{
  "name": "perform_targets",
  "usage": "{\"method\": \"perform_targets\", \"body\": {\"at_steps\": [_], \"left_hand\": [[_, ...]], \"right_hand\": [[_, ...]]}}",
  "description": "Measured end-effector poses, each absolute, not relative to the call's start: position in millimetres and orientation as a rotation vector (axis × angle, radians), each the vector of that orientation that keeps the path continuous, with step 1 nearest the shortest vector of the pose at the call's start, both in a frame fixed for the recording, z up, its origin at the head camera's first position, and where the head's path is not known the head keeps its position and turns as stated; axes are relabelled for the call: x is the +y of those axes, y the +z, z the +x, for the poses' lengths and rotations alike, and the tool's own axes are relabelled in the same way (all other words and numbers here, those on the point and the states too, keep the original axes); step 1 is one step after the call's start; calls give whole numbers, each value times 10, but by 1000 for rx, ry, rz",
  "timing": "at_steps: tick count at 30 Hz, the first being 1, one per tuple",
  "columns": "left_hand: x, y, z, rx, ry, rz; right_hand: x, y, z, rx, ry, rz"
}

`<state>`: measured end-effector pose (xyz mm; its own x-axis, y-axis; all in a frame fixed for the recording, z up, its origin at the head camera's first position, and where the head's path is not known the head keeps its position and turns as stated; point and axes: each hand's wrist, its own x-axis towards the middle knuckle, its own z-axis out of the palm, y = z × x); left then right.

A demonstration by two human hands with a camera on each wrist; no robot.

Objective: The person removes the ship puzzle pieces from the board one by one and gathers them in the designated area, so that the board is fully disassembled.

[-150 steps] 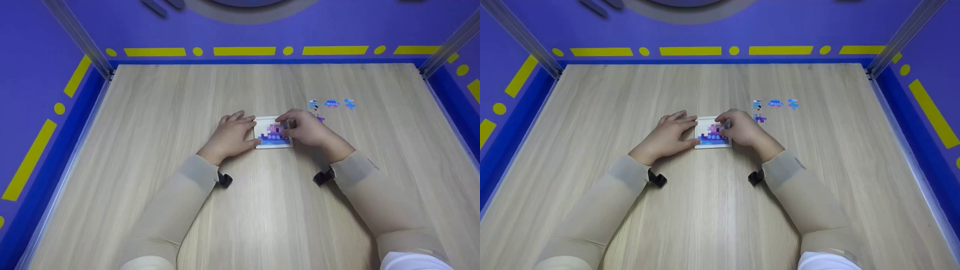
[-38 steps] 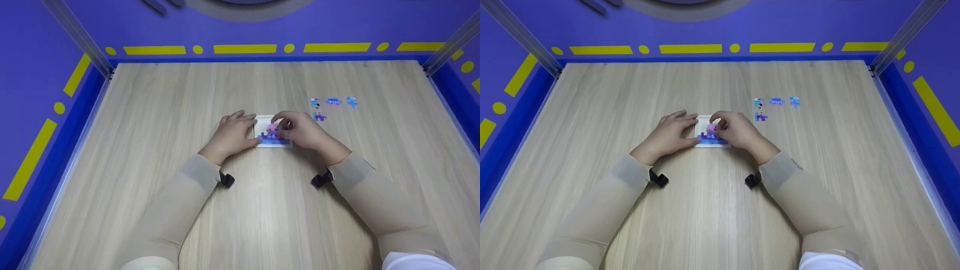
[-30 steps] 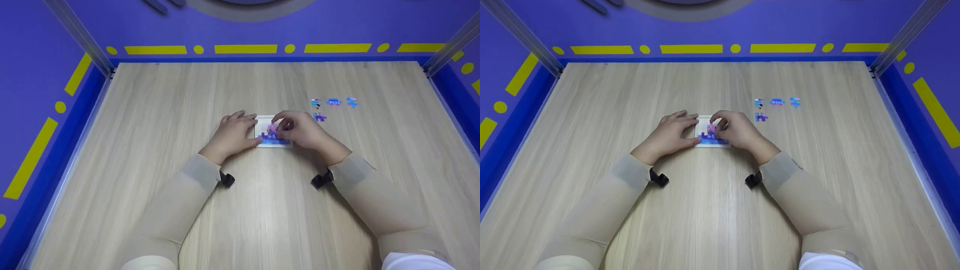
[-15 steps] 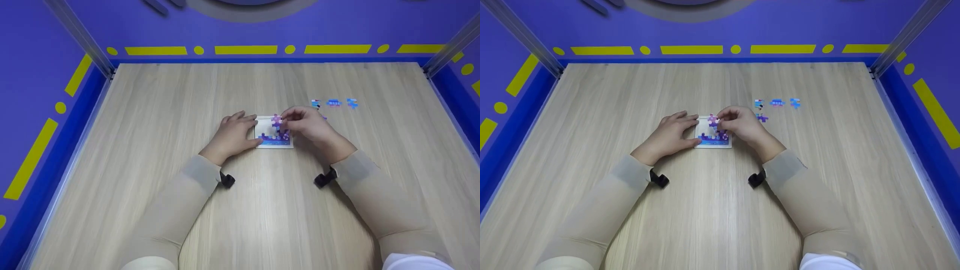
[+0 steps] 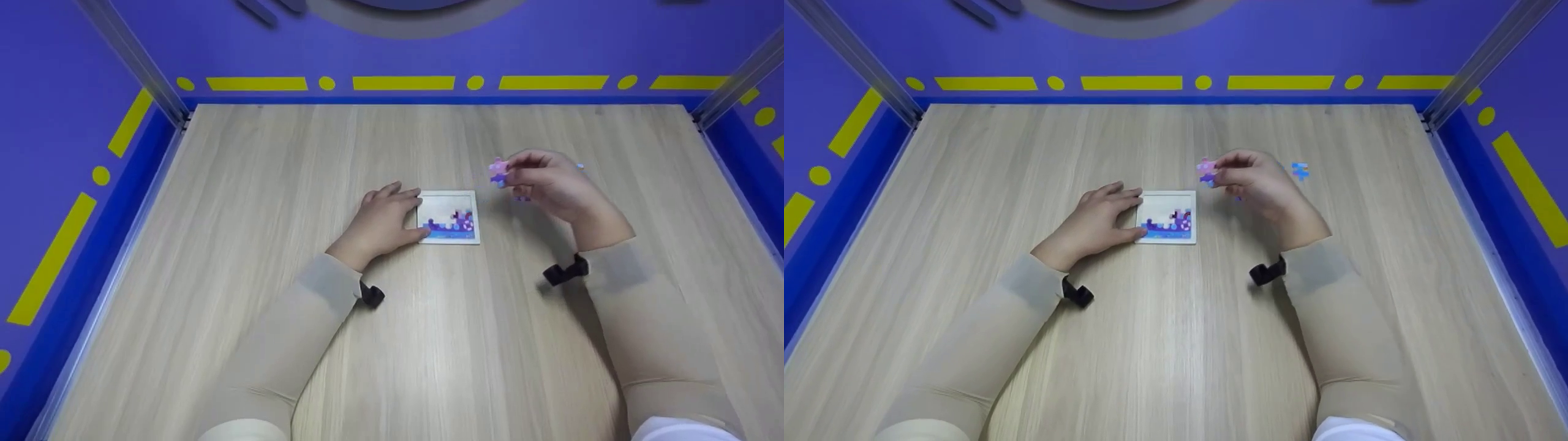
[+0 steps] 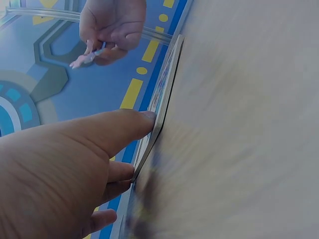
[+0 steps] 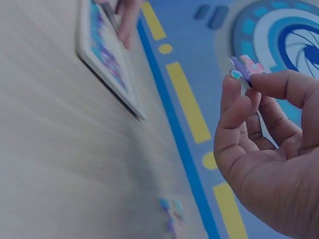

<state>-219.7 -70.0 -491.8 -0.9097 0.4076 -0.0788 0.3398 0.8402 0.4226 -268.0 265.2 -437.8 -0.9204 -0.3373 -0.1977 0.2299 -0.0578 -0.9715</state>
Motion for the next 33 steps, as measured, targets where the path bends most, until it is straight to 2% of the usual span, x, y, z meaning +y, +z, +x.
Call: {"method": "perform_targets", "body": {"at_steps": [6,10,15,20,24,33], "left_hand": [[-691,-4933,-2201,2845,607,577],[-688,-4941,-2199,2831,621,579],[-702,-4933,-2196,2843,623,566],[-711,-4923,-2199,2854,614,583],[-716,-4922,-2197,2863,598,585],[-714,-4923,-2188,2856,605,588]], "right_hand": [[3060,-4291,-2758,1809,-2071,-167],[3280,-4345,-2813,1793,-2112,-97],[3366,-4507,-2885,1690,-2101,59],[3340,-4603,-2919,1771,-2029,92],[3292,-4597,-2929,2020,-1824,62],[3191,-4488,-2847,2549,-992,-113]]}}
